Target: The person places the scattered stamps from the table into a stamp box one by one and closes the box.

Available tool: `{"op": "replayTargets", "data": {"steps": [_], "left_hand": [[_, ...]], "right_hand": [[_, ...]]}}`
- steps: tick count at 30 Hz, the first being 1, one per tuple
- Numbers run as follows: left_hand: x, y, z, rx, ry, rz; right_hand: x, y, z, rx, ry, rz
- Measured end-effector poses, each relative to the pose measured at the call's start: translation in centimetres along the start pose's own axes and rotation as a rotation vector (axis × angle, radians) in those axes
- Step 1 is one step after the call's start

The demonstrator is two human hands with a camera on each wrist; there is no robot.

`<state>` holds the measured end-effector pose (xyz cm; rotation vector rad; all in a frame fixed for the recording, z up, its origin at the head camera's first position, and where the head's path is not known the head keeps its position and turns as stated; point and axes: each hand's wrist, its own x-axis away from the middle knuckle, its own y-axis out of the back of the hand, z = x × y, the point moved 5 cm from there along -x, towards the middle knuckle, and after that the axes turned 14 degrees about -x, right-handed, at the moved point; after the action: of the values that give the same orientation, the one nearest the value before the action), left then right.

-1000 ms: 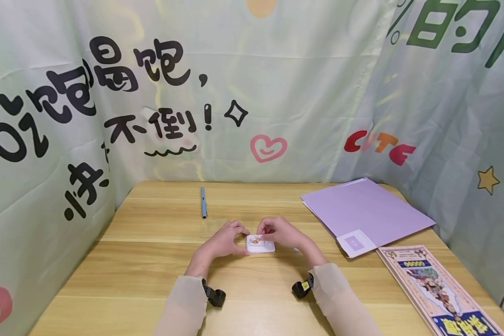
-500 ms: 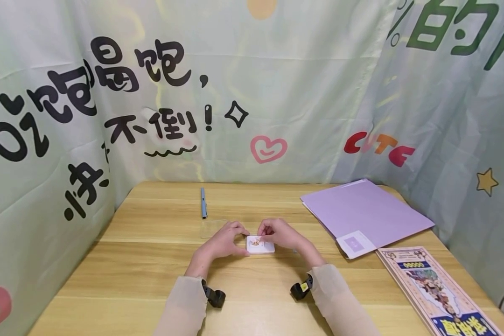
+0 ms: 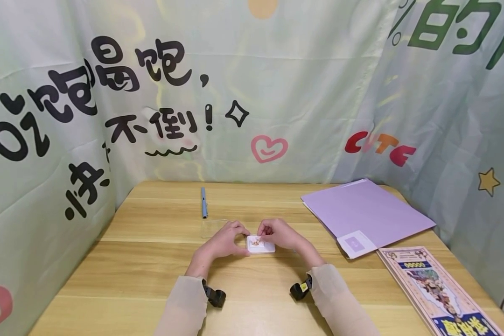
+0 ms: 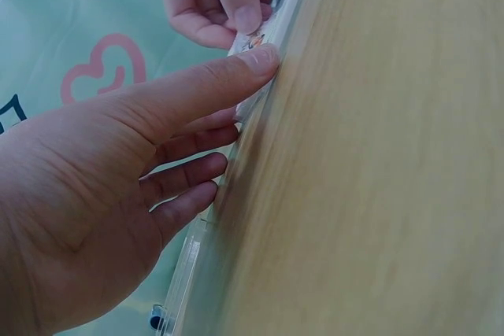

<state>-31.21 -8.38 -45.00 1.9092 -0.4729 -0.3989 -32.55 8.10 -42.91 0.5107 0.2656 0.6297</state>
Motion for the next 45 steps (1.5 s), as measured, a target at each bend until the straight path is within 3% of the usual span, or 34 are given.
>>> {"op": "replayTargets", "data": {"steps": [45], "left_hand": [[0.02,0.08,0.18,0.022,-0.014,-0.011]], "right_hand": [[-0.44,-0.41,-0.53,0.009,-0.048,0.016]]}}
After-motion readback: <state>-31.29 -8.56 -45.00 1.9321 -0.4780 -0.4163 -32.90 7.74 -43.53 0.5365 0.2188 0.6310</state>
